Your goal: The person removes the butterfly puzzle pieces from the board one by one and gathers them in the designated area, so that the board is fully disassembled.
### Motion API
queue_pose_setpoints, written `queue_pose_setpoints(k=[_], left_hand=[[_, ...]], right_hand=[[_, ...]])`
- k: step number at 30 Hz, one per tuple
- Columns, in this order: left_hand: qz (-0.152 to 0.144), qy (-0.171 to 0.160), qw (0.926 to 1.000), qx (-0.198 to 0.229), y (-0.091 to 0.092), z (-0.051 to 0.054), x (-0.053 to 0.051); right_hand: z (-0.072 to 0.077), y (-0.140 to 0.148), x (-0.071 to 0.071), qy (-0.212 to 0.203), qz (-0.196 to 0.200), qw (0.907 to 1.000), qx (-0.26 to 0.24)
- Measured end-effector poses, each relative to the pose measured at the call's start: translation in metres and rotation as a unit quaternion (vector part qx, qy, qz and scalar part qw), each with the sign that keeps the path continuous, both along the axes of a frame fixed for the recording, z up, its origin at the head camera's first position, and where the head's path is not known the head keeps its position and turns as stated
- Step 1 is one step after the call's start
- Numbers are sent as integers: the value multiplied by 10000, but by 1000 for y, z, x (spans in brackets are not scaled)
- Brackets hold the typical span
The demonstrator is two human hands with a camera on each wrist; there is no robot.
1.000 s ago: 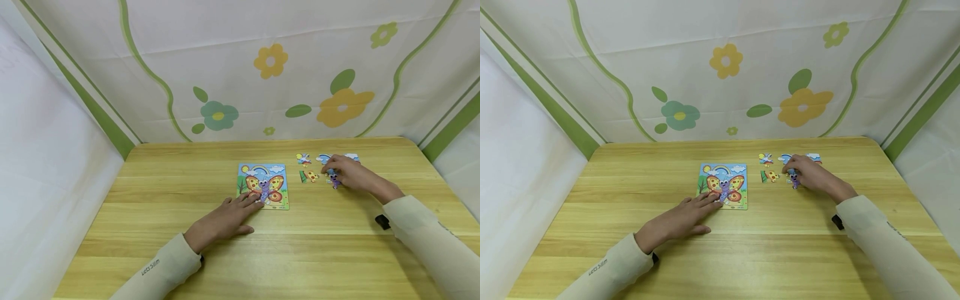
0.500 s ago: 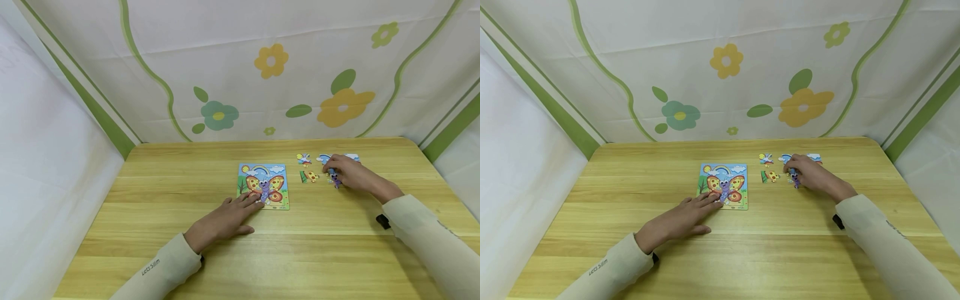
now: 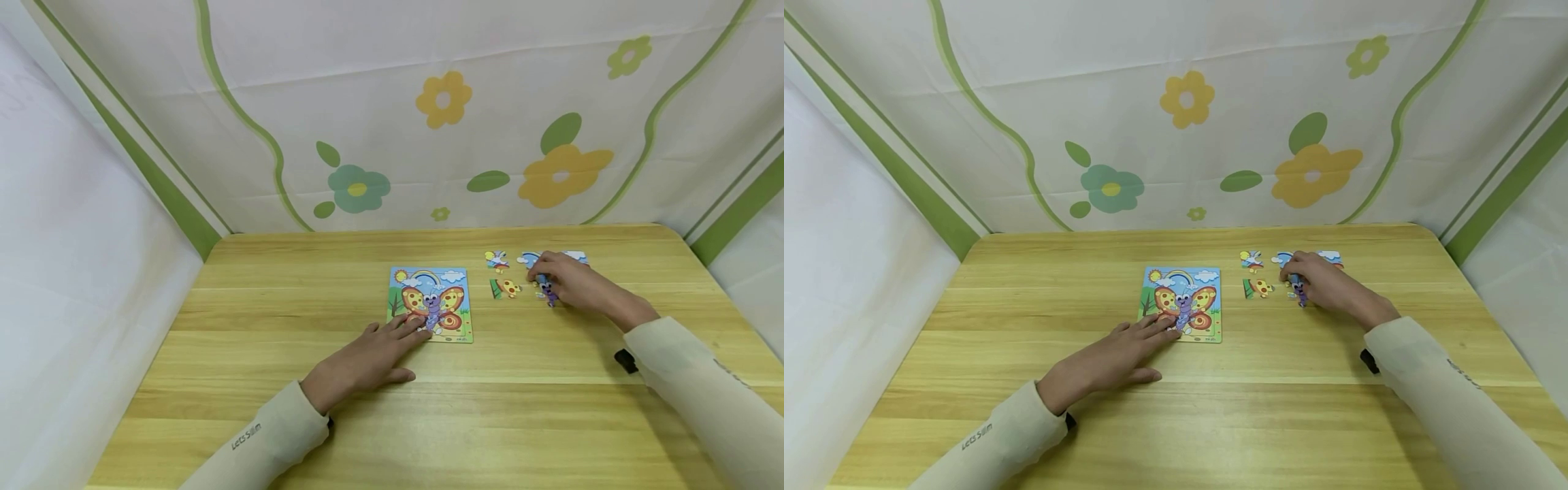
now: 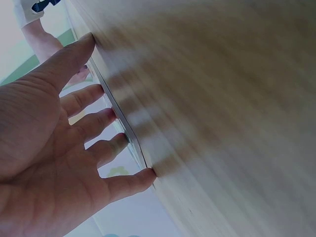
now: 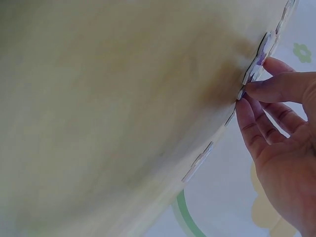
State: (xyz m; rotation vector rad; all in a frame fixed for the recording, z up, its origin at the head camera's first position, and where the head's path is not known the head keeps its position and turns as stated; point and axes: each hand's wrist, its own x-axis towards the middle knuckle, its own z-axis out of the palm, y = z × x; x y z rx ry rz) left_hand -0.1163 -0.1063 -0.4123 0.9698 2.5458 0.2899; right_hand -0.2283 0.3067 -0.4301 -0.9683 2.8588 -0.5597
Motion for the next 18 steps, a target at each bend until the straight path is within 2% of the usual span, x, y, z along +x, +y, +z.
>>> queue_pose_setpoints(k=[12, 18], left_hand=[[19, -3, 10000, -33, 0, -1, 0], [8, 9, 10000, -22, 0, 0, 0]], right_hand=[[1, -1, -1, -12, 6, 10000, -2], [5, -7, 0, 183, 81, 9998, -45]])
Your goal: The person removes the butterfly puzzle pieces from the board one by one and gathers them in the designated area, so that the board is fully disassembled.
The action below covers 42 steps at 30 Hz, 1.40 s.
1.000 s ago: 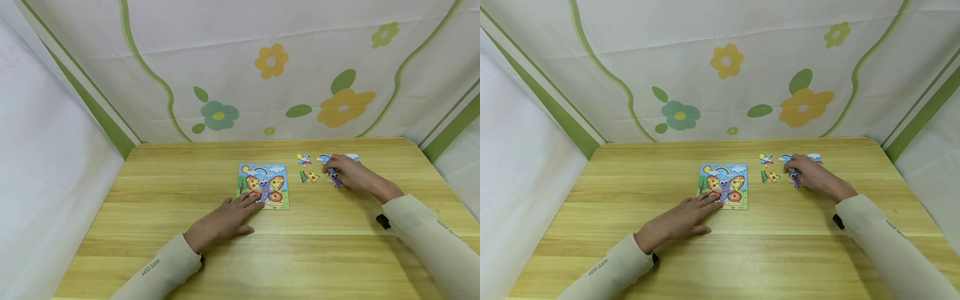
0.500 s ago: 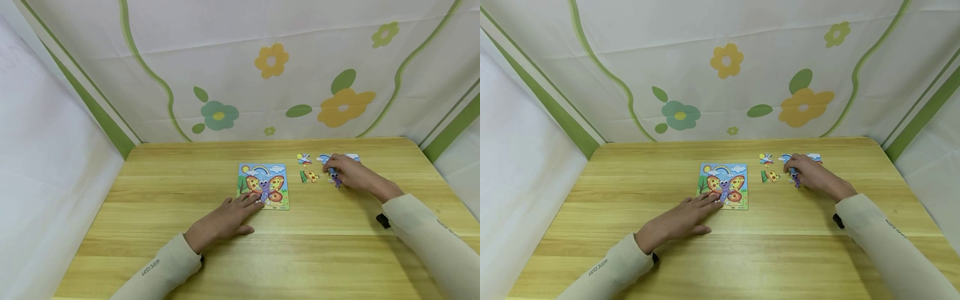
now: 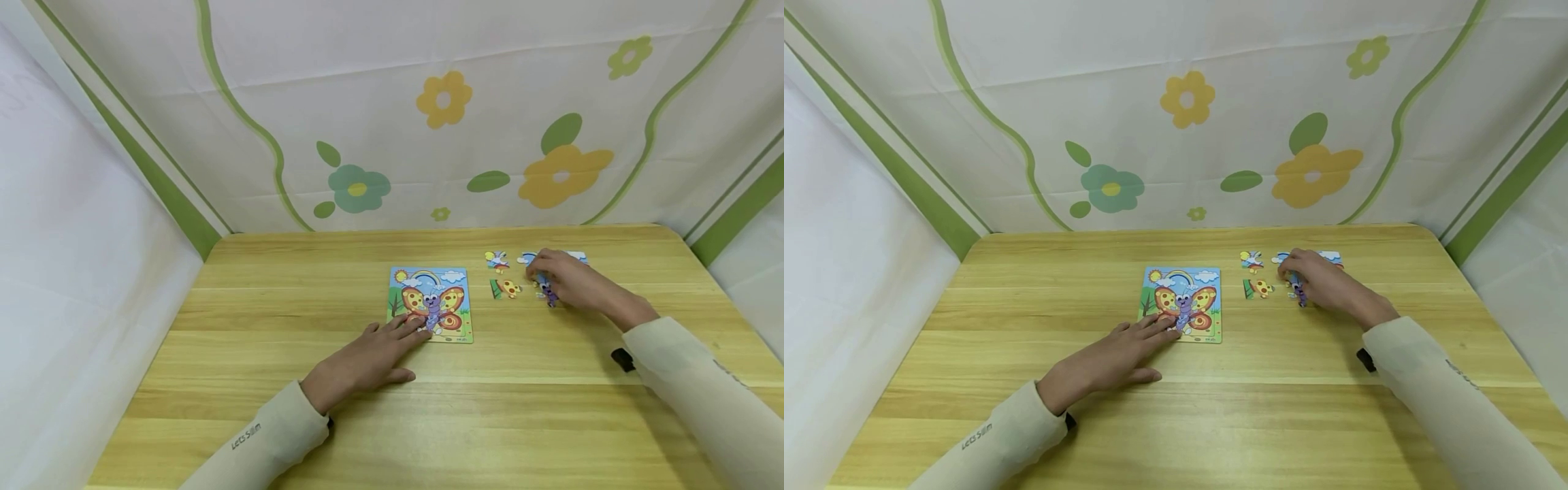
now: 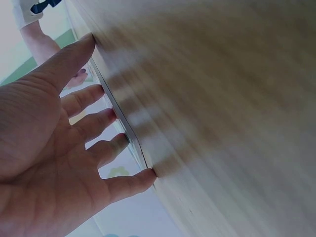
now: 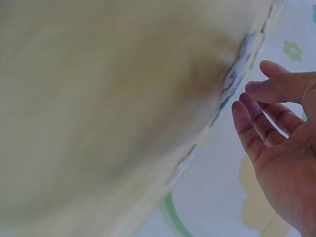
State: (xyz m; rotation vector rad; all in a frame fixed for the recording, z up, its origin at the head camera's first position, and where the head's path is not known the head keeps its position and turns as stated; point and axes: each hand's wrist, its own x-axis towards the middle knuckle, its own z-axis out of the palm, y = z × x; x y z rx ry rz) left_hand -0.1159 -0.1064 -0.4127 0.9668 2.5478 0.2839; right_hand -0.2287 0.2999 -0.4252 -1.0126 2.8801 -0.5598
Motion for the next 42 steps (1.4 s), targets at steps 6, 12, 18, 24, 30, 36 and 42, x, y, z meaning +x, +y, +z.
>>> queue_pose_setpoints(k=[6, 12, 18, 24, 30, 36, 42], left_hand=[[-33, 75, 10000, -45, 0, -1, -1], [-66, 202, 9997, -156, 3, -1, 0], [-171, 381, 9989, -224, 8, -1, 1], [-349, 484, 9978, -277, 12, -2, 0], [-503, 541, 9967, -351, 15, -1, 0], [-537, 551, 9962, -414, 16, -2, -1], [-595, 607, 9955, -429, 17, -1, -2]], right_hand=[[7, -20, 2, -38, 41, 9999, -89], [8, -45, 4, -239, 126, 9991, -328], [8, -73, 5, -321, 240, 9983, -430], [7, -95, 6, -560, 280, 9969, -473], [7, -113, 7, -759, 433, 9948, -519], [7, -128, 9, -853, 693, 9929, -460], [7, -138, 9, -940, 799, 9917, -363]])
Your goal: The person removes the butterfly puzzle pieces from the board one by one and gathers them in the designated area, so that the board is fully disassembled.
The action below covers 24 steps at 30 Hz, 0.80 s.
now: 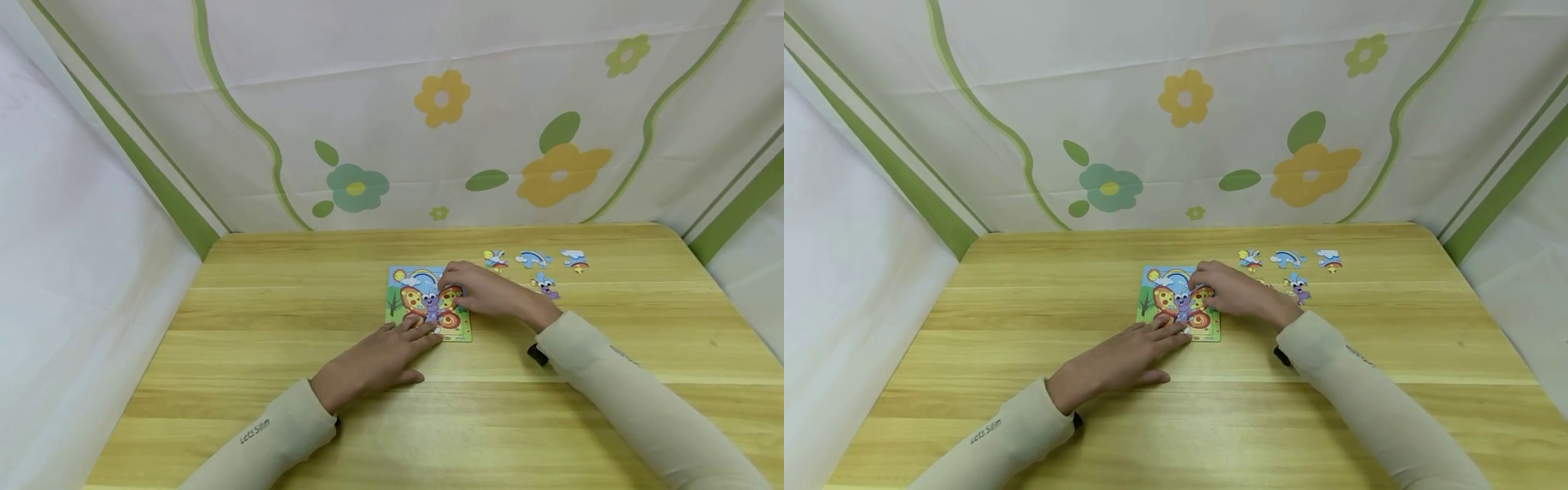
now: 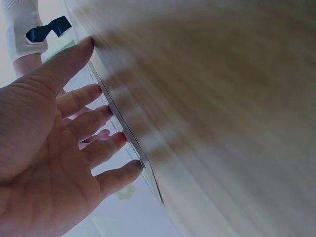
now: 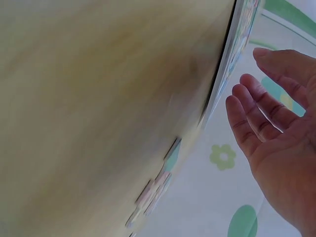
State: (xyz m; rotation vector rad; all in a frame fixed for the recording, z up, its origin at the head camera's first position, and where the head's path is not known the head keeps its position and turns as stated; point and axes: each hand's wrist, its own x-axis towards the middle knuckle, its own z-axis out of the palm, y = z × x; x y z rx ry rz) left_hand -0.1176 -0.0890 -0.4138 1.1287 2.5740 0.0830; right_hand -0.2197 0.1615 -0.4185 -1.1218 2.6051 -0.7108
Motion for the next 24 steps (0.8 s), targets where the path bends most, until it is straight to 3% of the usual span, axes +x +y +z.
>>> queue_pose_setpoints(k=[24], left_hand=[[115, -268, 9993, 233, 0, -1, -1]], right_hand=[[-1, -13, 2, -69, 255, 9992, 295]])
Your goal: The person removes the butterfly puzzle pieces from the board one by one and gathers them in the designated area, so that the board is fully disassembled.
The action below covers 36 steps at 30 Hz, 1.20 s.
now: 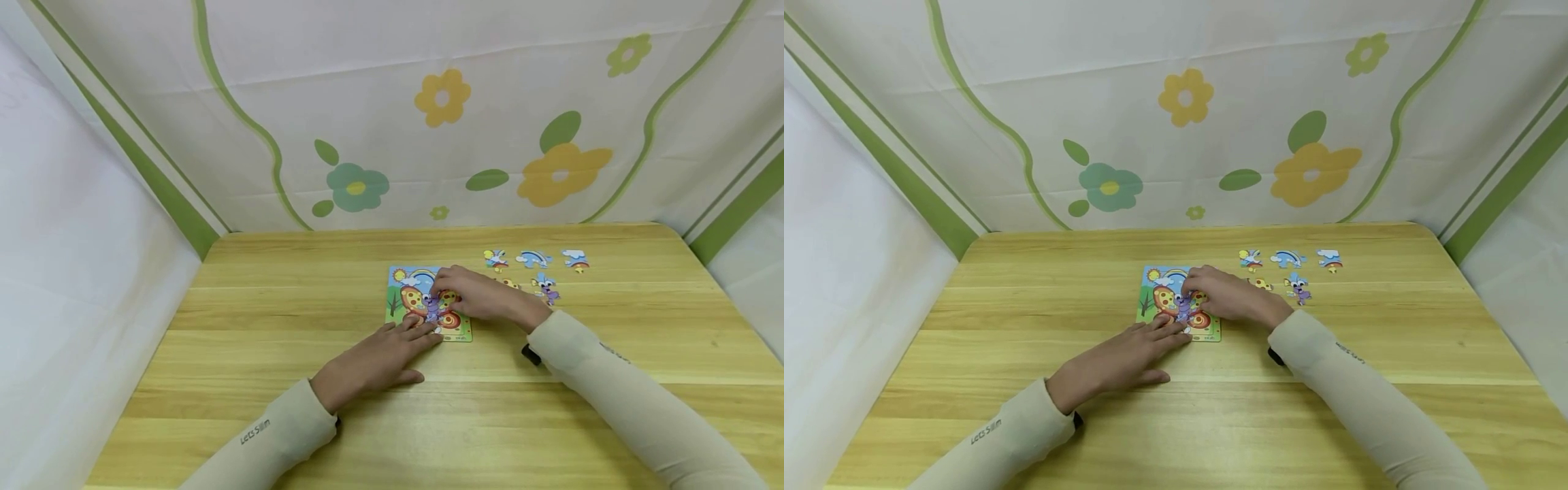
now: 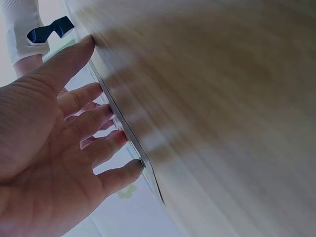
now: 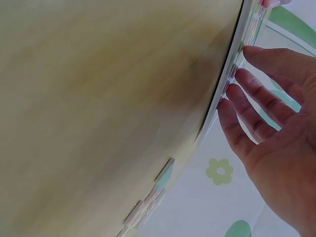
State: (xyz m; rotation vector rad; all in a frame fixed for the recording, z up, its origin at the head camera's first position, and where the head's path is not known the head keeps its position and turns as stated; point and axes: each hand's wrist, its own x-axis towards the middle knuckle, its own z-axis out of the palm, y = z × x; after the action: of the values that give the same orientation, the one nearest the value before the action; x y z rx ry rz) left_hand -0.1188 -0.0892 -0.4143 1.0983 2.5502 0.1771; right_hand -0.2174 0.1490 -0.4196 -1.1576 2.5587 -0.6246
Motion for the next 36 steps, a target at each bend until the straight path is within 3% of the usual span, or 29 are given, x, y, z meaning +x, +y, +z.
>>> queue_pose_setpoints(k=[36], left_hand=[[-54, 19, 10000, 13, -2, -1, 1]], right_hand=[[-1, -2, 1, 73, 150, 9995, 271]])
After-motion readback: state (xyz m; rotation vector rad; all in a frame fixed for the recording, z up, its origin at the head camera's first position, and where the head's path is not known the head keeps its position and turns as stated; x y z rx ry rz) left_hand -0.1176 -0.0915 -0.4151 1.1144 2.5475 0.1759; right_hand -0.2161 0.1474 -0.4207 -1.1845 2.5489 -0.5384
